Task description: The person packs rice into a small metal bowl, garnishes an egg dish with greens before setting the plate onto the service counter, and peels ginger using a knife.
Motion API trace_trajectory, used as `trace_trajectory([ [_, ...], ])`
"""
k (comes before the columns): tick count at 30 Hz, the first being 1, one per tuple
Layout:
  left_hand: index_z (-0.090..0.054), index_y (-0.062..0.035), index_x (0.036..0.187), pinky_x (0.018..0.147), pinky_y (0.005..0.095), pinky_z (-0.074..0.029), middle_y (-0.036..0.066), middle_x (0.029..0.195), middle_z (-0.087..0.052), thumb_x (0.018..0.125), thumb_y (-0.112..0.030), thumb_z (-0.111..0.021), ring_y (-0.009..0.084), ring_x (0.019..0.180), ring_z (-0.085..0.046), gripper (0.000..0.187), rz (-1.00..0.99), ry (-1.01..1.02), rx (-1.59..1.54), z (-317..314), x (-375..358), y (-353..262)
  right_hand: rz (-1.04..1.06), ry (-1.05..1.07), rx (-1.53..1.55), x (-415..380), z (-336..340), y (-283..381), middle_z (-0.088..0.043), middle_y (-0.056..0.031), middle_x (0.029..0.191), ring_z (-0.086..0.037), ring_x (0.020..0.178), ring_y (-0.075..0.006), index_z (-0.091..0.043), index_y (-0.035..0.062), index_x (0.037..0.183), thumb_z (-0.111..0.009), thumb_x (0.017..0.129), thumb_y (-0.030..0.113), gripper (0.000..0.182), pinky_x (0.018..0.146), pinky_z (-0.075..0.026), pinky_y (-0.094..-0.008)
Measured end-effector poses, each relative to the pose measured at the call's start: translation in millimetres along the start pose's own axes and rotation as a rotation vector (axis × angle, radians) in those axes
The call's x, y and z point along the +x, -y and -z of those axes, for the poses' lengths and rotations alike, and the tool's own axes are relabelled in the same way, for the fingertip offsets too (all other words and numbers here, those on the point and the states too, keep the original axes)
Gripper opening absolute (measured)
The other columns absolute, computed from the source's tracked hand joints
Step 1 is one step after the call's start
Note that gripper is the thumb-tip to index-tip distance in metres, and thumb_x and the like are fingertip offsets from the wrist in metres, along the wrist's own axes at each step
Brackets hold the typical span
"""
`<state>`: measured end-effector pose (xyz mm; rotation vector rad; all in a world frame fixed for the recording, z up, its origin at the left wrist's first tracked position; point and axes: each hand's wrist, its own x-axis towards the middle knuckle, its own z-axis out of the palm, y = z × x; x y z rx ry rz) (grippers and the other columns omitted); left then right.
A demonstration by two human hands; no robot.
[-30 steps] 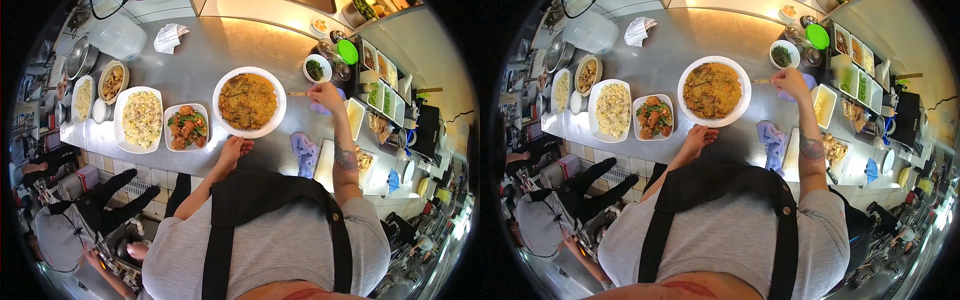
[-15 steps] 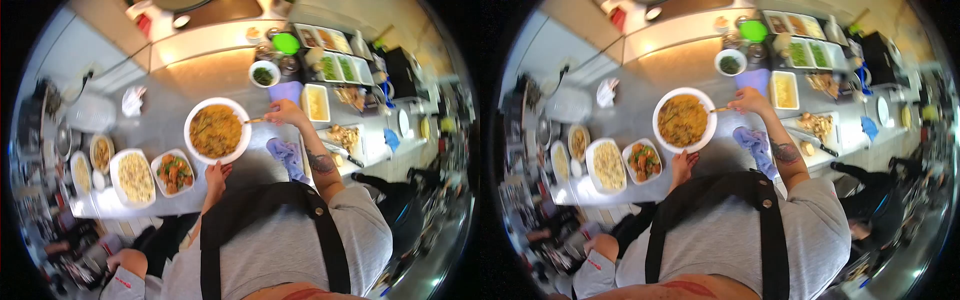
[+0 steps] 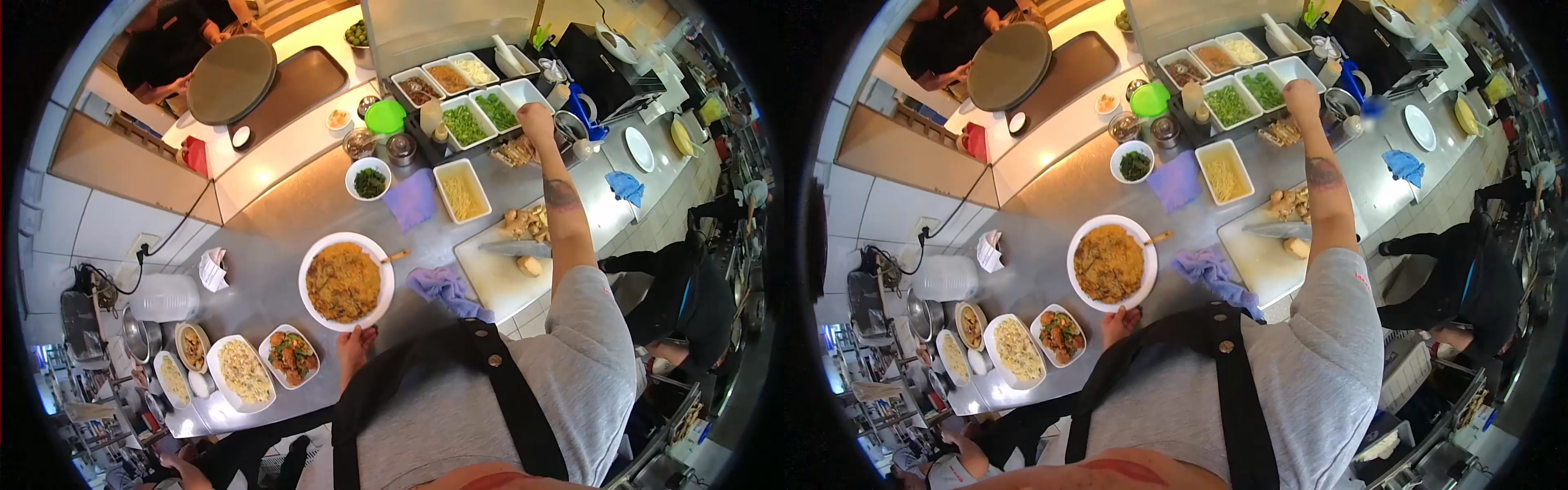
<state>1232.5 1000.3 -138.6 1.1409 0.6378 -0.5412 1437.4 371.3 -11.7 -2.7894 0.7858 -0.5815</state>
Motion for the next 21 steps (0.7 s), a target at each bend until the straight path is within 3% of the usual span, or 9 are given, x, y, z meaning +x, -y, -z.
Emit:
trace_trajectory([
  [4, -0.054, 0.0047, 0.106, 0.067, 0.0330, -0.057, 0.017, 0.092, -0.065, 0.094, -0.012, -0.051, 0.0225, 0.078, -0.066, 0.021, 0.066, 0.031, 0.131, -17.4, -8.8, 1.3, 0.119, 0.217, -0.115, 28.1, -41.9, -5.2, -0.067, -0.0160, 0.090, -0.065, 0.084, -0.0317, -0.071, 0.0091, 0.080, -0.069, 0.069, 0.013, 0.012, 0.078, -0.051, -0.0406],
  [10, -0.053, 0.0023, 0.110, 0.069, 0.0332, -0.056, 0.015, 0.098, -0.064, 0.094, -0.013, -0.051, 0.0221, 0.081, -0.065, 0.022, 0.139, 0.101, 0.372, -44.9, -8.5, -16.0, 0.033, 0.209, -0.274, 37.7, -62.6, 16.1, -0.067, -0.0183, 0.091, -0.065, 0.091, -0.0307, -0.069, 0.0049, 0.081, -0.066, 0.072, 0.016, 0.014, 0.078, -0.053, -0.0393],
  [11, -0.050, 0.0032, 0.108, 0.068, 0.0343, -0.058, 0.016, 0.091, -0.064, 0.093, -0.009, -0.050, 0.0224, 0.075, -0.066, 0.020, 0.137, 0.114, 0.330, -41.6, -0.1, -13.4, 0.039, 0.210, -0.265, 45.2, -68.6, 8.4, -0.067, -0.0167, 0.090, -0.065, 0.088, -0.0305, -0.070, 0.0067, 0.080, -0.067, 0.071, 0.019, 0.016, 0.078, -0.053, -0.0396],
  [17, -0.051, 0.0029, 0.108, 0.066, 0.0339, -0.058, 0.016, 0.090, -0.065, 0.093, -0.009, -0.050, 0.0230, 0.074, -0.067, 0.019, 0.120, 0.093, 0.440, -45.7, 10.4, -24.1, 0.074, 0.256, 0.092, 64.0, -2.5, -9.3, -0.068, -0.0145, 0.088, -0.066, 0.081, -0.0289, -0.072, 0.0104, 0.078, -0.068, 0.068, 0.021, 0.015, 0.078, -0.052, -0.0376],
  [21, -0.052, 0.0035, 0.108, 0.067, 0.0341, -0.059, 0.016, 0.092, -0.065, 0.092, -0.009, -0.051, 0.0231, 0.075, -0.067, 0.020, 0.127, 0.118, 0.462, -49.0, 10.2, -29.7, 0.116, 0.236, 0.230, 64.2, 20.9, -17.6, -0.068, -0.0123, 0.076, -0.067, 0.077, -0.0259, -0.072, 0.0077, 0.079, -0.070, 0.067, 0.021, 0.018, 0.074, -0.052, -0.0347],
])
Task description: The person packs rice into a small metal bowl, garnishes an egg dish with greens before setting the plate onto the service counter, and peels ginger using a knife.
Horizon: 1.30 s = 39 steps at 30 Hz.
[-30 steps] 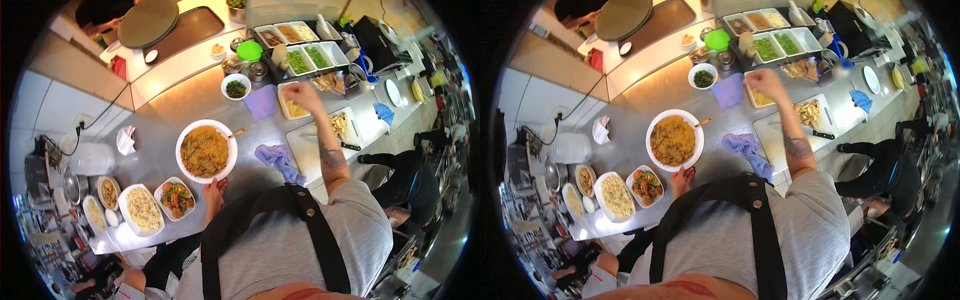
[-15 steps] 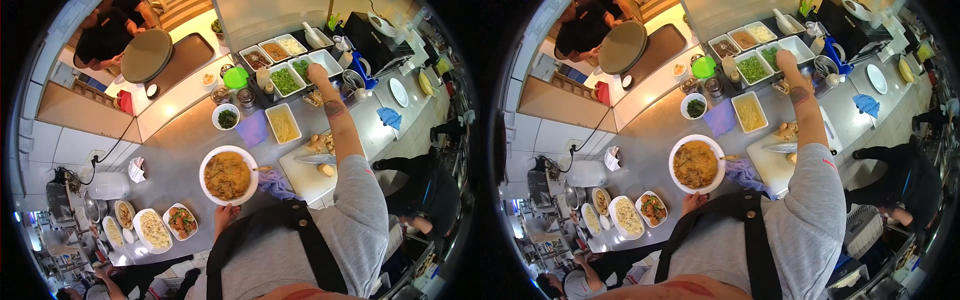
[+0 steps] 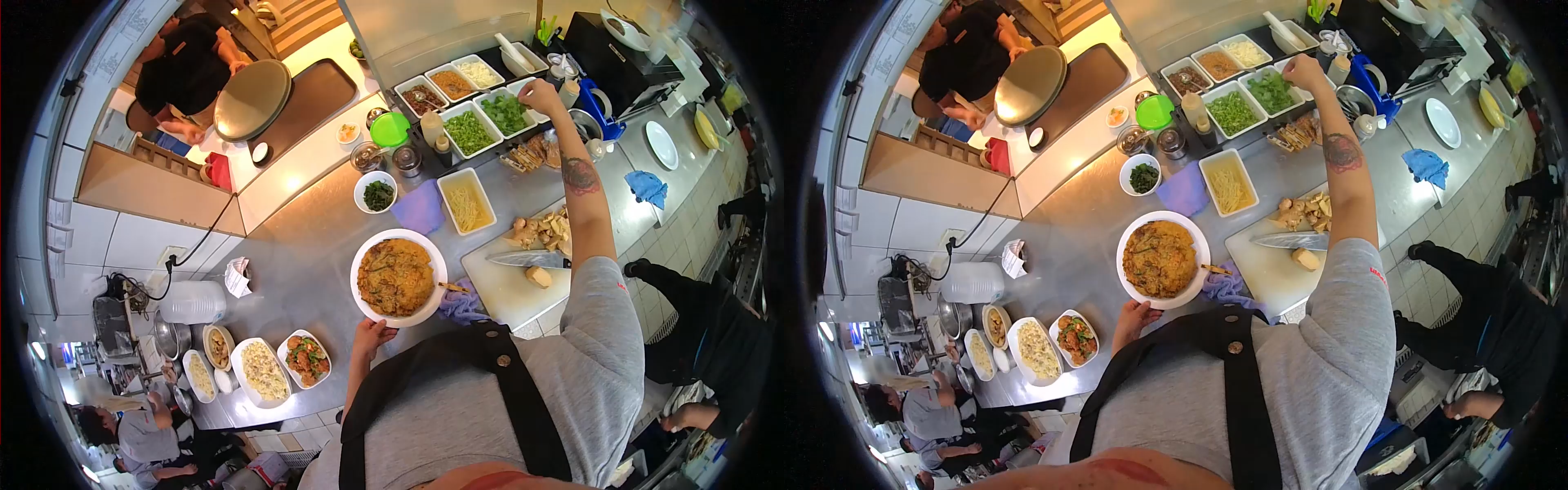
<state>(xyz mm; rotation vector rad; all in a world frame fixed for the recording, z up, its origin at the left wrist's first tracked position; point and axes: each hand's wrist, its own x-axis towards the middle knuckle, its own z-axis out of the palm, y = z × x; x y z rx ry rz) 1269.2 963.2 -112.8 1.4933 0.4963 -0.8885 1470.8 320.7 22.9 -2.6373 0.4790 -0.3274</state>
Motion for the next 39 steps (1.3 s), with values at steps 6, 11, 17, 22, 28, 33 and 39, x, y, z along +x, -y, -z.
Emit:
trace_trajectory([
  [6, -0.053, 0.0039, 0.108, 0.068, 0.0339, -0.059, 0.016, 0.093, -0.065, 0.092, -0.009, -0.051, 0.0232, 0.077, -0.067, 0.021, -0.001, 0.034, 0.023, 1.7, -0.6, -3.2, -0.008, 0.019, -0.328, -7.7, -29.4, -5.5, -0.066, -0.0206, 0.084, -0.066, 0.083, -0.0323, -0.067, -0.0011, 0.082, -0.074, 0.063, 0.010, 0.024, 0.073, -0.054, -0.0363],
  [11, -0.055, 0.0036, 0.107, 0.069, 0.0339, -0.059, 0.015, 0.093, -0.065, 0.092, -0.009, -0.051, 0.0227, 0.077, -0.067, 0.019, -0.013, 0.052, -0.001, 4.2, -0.3, -1.5, 0.007, -0.038, -0.430, -11.9, -26.1, 3.1, -0.065, -0.0243, 0.089, -0.065, 0.085, -0.0357, -0.065, -0.0040, 0.080, -0.078, 0.059, 0.010, 0.029, 0.078, -0.053, -0.0415],
  [17, -0.057, 0.0022, 0.106, 0.069, 0.0335, -0.058, 0.014, 0.092, -0.066, 0.092, -0.009, -0.052, 0.0215, 0.076, -0.067, 0.018, -0.016, 0.071, 0.032, 2.5, -2.8, -4.2, -0.038, -0.031, -0.268, -10.0, 17.0, 22.7, -0.067, -0.0212, 0.086, -0.065, 0.087, -0.0339, -0.067, -0.0007, 0.075, -0.064, 0.070, 0.008, 0.011, 0.077, -0.052, -0.0408],
  [22, -0.057, 0.0016, 0.106, 0.068, 0.0329, -0.058, 0.014, 0.092, -0.066, 0.092, -0.008, -0.052, 0.0213, 0.075, -0.067, 0.018, -0.030, 0.079, 0.005, 3.5, 0.4, -2.2, -0.036, -0.029, 0.140, -11.7, 38.0, 22.4, -0.067, -0.0078, 0.067, -0.064, 0.061, -0.0101, -0.068, -0.0050, 0.081, -0.064, 0.074, 0.003, 0.011, 0.055, -0.052, -0.0237],
  [28, -0.056, 0.0017, 0.106, 0.067, 0.0331, -0.059, 0.014, 0.092, -0.066, 0.092, -0.008, -0.052, 0.0224, 0.075, -0.067, 0.018, -0.034, 0.073, -0.008, 6.2, 5.3, 7.6, -0.084, -0.128, -0.014, -16.2, -17.2, -20.1, -0.068, -0.0156, 0.083, -0.067, 0.076, -0.0254, -0.067, -0.0026, 0.091, -0.067, 0.076, 0.008, 0.019, 0.070, -0.055, -0.0349],
  [33, -0.055, 0.0017, 0.107, 0.067, 0.0339, -0.058, 0.015, 0.091, -0.066, 0.092, -0.009, -0.051, 0.0236, 0.076, -0.067, 0.019, -0.045, 0.072, 0.003, 2.5, 0.2, -1.3, 0.086, -0.402, -0.104, -51.9, -2.6, 50.9, -0.067, -0.0172, 0.079, -0.066, 0.076, -0.0319, -0.067, 0.0058, 0.092, -0.066, 0.071, 0.009, 0.021, 0.071, -0.052, -0.0388],
  [39, -0.057, 0.0012, 0.106, 0.068, 0.0335, -0.056, 0.013, 0.089, -0.066, 0.093, -0.013, -0.050, 0.0211, 0.074, -0.066, 0.020, -0.138, 0.138, 0.046, 6.8, 4.4, 3.4, 0.180, -0.240, 0.379, -148.8, -35.2, 174.5, -0.067, -0.0106, 0.072, -0.066, 0.066, -0.0190, -0.068, 0.0055, 0.092, -0.070, 0.075, 0.011, 0.018, 0.061, -0.050, -0.0297],
])
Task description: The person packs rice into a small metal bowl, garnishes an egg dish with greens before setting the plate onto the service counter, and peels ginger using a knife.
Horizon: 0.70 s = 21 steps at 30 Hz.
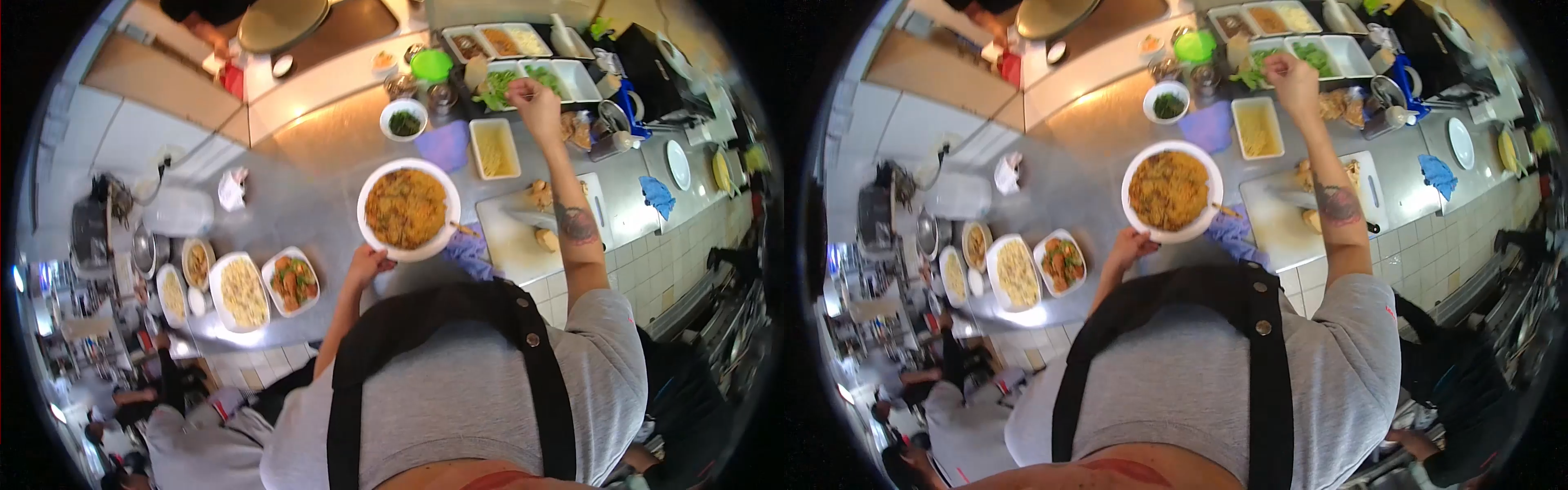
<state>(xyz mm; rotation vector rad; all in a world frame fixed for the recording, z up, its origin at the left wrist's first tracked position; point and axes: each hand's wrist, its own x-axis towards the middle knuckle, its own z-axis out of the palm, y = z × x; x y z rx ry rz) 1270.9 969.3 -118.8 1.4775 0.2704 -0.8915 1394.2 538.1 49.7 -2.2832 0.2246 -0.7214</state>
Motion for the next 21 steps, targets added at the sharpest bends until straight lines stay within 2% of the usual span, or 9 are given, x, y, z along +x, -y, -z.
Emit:
trace_trajectory([
  [2, -0.059, 0.0028, 0.102, 0.067, 0.0325, -0.057, 0.013, 0.087, -0.066, 0.092, -0.013, -0.051, 0.0211, 0.072, -0.067, 0.021, 0.016, -0.025, 0.036, -0.6, 0.5, -0.6, 0.037, 0.001, 0.145, -39.0, -42.3, 21.1, -0.067, -0.0086, 0.072, -0.064, 0.064, -0.0138, -0.068, 0.0047, 0.092, -0.070, 0.076, 0.009, 0.017, 0.059, -0.050, -0.0263],
  [4, -0.058, 0.0020, 0.104, 0.070, 0.0323, -0.056, 0.012, 0.091, -0.066, 0.093, -0.015, -0.050, 0.0192, 0.077, -0.066, 0.022, 0.047, -0.034, 0.042, -4.1, -4.6, -7.0, 0.020, 0.027, 0.212, -78.0, -71.8, 49.3, -0.068, -0.0097, 0.079, -0.065, 0.067, -0.0215, -0.067, 0.0035, 0.088, -0.066, 0.077, 0.006, 0.011, 0.061, -0.051, -0.0311],
  [6, -0.057, 0.0012, 0.106, 0.070, 0.0326, -0.056, 0.011, 0.091, -0.066, 0.093, -0.014, -0.050, 0.0190, 0.078, -0.066, 0.021, 0.037, -0.040, 0.041, -5.1, -3.9, -4.7, 0.258, -0.073, 0.165, -113.9, -105.4, 52.4, -0.067, -0.0084, 0.081, -0.065, 0.069, -0.0239, -0.066, 0.0049, 0.082, -0.066, 0.076, 0.006, 0.007, 0.062, -0.051, -0.0329],
  [8, -0.057, 0.0010, 0.106, 0.070, 0.0329, -0.056, 0.011, 0.092, -0.066, 0.093, -0.013, -0.050, 0.0193, 0.078, -0.066, 0.021, 0.043, -0.064, 0.037, -8.0, -6.2, -8.0, 0.313, -0.032, 0.117, -152.4, -125.4, 57.0, -0.065, -0.0080, 0.080, -0.064, 0.072, -0.0260, -0.065, 0.0068, 0.080, -0.067, 0.075, 0.006, 0.006, 0.062, -0.051, -0.0339],
  [10, -0.056, 0.0010, 0.106, 0.070, 0.0330, -0.057, 0.011, 0.092, -0.066, 0.093, -0.013, -0.050, 0.0197, 0.078, -0.067, 0.020, 0.051, -0.073, 0.033, -7.9, -6.4, -8.1, 0.294, 0.135, 0.139, -193.2, -139.1, 47.7, -0.065, -0.0073, 0.079, -0.064, 0.073, -0.0252, -0.064, 0.0075, 0.082, -0.068, 0.075, 0.009, 0.008, 0.063, -0.050, -0.0338],
  [13, -0.056, 0.0014, 0.106, 0.068, 0.0328, -0.057, 0.012, 0.092, -0.066, 0.093, -0.012, -0.049, 0.0204, 0.077, -0.067, 0.020, 0.062, -0.073, 0.002, -6.3, -5.1, -7.3, 0.331, 0.325, 0.022, -225.5, -117.8, 52.5, -0.065, -0.0063, 0.090, -0.063, 0.087, -0.0243, -0.065, 0.0088, 0.084, -0.071, 0.073, 0.016, 0.014, 0.074, -0.047, -0.0357],
  [16, -0.055, 0.0024, 0.105, 0.066, 0.0328, -0.058, 0.014, 0.090, -0.065, 0.093, -0.011, -0.048, 0.0221, 0.076, -0.067, 0.019, 0.061, -0.090, -0.094, -10.5, -3.2, -4.5, 0.359, 0.263, -0.114, -230.2, -83.3, 77.3, -0.063, -0.0047, 0.102, -0.057, 0.100, -0.0238, -0.066, 0.0099, 0.084, -0.074, 0.069, 0.020, 0.020, 0.084, -0.040, -0.0384],
  [19, -0.053, 0.0034, 0.106, 0.065, 0.0343, -0.059, 0.016, 0.089, -0.065, 0.093, -0.011, -0.047, 0.0243, 0.075, -0.067, 0.020, 0.046, -0.173, -0.249, -20.5, -1.8, -0.2, 0.336, 0.324, -0.094, -237.9, -57.4, 74.3, -0.059, -0.0046, 0.108, -0.053, 0.106, -0.0244, -0.067, 0.0106, 0.085, -0.076, 0.067, 0.022, 0.024, 0.087, -0.036, -0.0403],
  [21, -0.051, 0.0042, 0.106, 0.064, 0.0360, -0.059, 0.016, 0.089, -0.064, 0.094, -0.011, -0.046, 0.0255, 0.074, -0.067, 0.021, 0.025, -0.287, -0.309, -31.8, -1.7, 1.0, 0.274, 0.376, -0.047, -249.0, -46.3, 66.2, -0.060, -0.0049, 0.103, -0.053, 0.102, -0.0247, -0.066, 0.0101, 0.084, -0.077, 0.066, 0.021, 0.023, 0.086, -0.037, -0.0395],
])
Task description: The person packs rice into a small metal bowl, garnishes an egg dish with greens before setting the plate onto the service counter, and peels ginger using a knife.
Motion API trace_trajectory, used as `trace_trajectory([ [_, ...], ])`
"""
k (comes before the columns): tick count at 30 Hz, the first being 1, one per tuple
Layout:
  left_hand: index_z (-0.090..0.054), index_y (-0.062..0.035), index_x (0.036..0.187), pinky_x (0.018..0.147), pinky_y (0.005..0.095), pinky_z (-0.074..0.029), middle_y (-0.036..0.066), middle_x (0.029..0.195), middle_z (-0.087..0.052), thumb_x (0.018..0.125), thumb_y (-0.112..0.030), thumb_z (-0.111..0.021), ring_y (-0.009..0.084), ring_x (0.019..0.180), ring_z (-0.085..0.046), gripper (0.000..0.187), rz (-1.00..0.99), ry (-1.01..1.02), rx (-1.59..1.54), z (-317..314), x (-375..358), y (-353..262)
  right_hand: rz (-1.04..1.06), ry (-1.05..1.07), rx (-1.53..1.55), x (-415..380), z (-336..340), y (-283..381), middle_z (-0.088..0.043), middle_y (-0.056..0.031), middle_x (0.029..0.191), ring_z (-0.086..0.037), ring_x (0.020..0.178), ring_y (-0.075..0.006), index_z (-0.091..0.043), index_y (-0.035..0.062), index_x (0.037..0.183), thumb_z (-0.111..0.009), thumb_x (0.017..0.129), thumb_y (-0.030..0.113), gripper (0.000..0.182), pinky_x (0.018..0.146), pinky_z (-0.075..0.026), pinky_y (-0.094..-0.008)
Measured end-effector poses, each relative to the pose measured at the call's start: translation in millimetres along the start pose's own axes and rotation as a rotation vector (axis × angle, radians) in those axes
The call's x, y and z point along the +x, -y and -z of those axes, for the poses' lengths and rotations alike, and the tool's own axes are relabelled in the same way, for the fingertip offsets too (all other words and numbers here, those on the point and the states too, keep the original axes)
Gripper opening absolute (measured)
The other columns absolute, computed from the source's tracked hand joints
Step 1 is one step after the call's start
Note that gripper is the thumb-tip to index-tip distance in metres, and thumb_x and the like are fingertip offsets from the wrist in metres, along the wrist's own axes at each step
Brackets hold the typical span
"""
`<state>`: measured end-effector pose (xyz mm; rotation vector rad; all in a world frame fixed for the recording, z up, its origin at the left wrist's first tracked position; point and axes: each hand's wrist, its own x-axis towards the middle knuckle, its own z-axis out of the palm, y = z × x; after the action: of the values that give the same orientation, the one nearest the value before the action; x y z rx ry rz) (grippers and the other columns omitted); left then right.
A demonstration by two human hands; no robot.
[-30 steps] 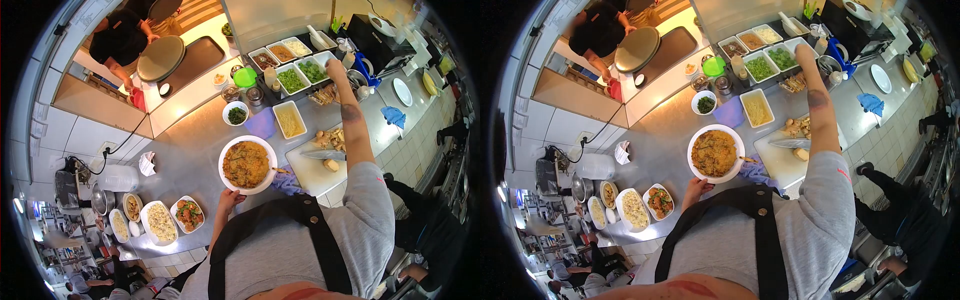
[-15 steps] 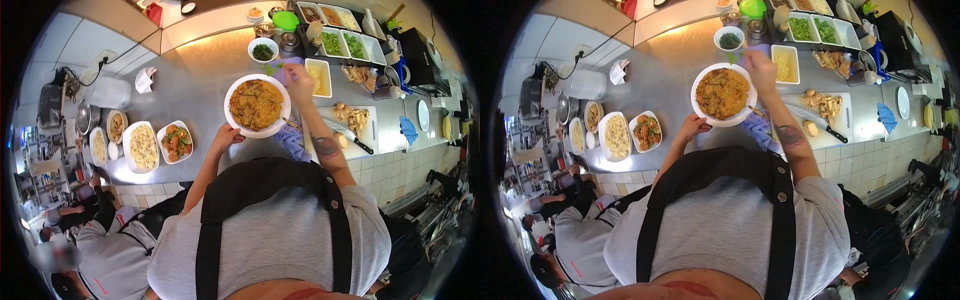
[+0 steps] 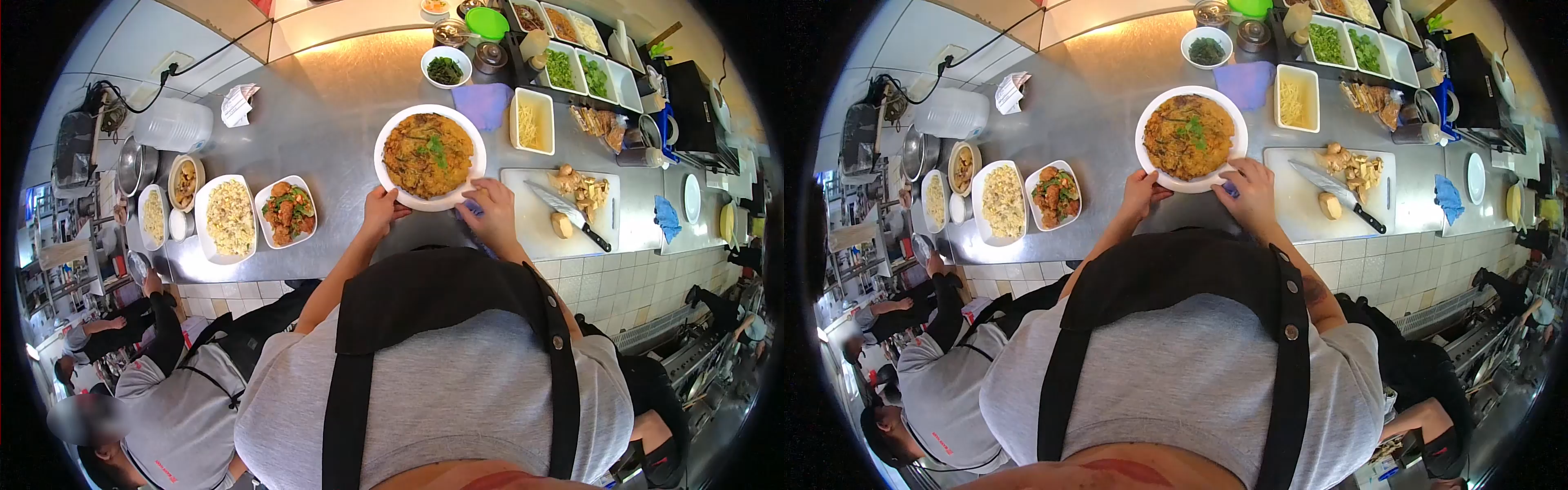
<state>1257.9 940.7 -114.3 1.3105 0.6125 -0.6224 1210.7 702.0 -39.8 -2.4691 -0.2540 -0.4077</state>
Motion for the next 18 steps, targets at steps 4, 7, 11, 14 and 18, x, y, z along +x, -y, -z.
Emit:
trace_trajectory([
  [4, -0.049, 0.0044, 0.105, 0.062, 0.0366, -0.061, 0.016, 0.088, -0.063, 0.094, -0.011, -0.045, 0.0260, 0.071, -0.067, 0.019, -0.102, -0.044, -0.087, -2.8, 3.1, 8.1, -0.108, 0.018, 0.062, -19.0, 2.3, 4.8, -0.059, -0.0057, 0.096, -0.055, 0.097, -0.0254, -0.065, 0.0086, 0.081, -0.076, 0.067, 0.015, 0.019, 0.084, -0.039, -0.0389],
  [7, -0.049, 0.0036, 0.102, 0.059, 0.0348, -0.061, 0.016, 0.087, -0.063, 0.094, -0.010, -0.045, 0.0256, 0.069, -0.067, 0.017, -0.115, -0.068, -0.078, 4.4, 7.9, 2.2, -0.049, -0.022, 0.099, -28.1, -4.5, -1.9, -0.058, -0.0070, 0.091, -0.057, 0.088, -0.0266, -0.064, 0.0069, 0.079, -0.074, 0.069, 0.010, 0.015, 0.076, -0.044, -0.0385],
  [11, -0.049, 0.0016, 0.101, 0.056, 0.0324, -0.061, 0.016, 0.086, -0.063, 0.094, -0.009, -0.045, 0.0245, 0.068, -0.067, 0.014, -0.148, -0.040, -0.052, 27.1, 18.0, -9.6, -0.058, 0.064, 0.190, -29.9, -13.1, -6.7, -0.057, -0.0097, 0.086, -0.058, 0.079, -0.0288, -0.063, 0.0049, 0.079, -0.072, 0.070, 0.009, 0.013, 0.068, -0.047, -0.0379],
  [14, -0.049, 0.0007, 0.102, 0.055, 0.0313, -0.060, 0.016, 0.086, -0.063, 0.094, -0.009, -0.046, 0.0236, 0.067, -0.067, 0.013, -0.132, -0.022, -0.028, 36.1, 14.6, -19.1, -0.103, 0.042, 0.211, -1.2, -22.0, 5.1, -0.057, -0.0115, 0.082, -0.058, 0.078, -0.0300, -0.063, 0.0039, 0.079, -0.071, 0.073, 0.010, 0.011, 0.066, -0.048, -0.0371],
  [18, -0.049, 0.0004, 0.103, 0.055, 0.0307, -0.060, 0.015, 0.087, -0.064, 0.094, -0.009, -0.047, 0.0229, 0.066, -0.067, 0.013, -0.102, -0.035, -0.001, 36.9, 13.5, -8.2, -0.151, -0.049, 0.227, 78.0, -43.0, 11.3, -0.058, -0.0142, 0.081, -0.059, 0.078, -0.0299, -0.067, 0.0039, 0.076, -0.070, 0.075, 0.018, 0.015, 0.067, -0.049, -0.0382],
])
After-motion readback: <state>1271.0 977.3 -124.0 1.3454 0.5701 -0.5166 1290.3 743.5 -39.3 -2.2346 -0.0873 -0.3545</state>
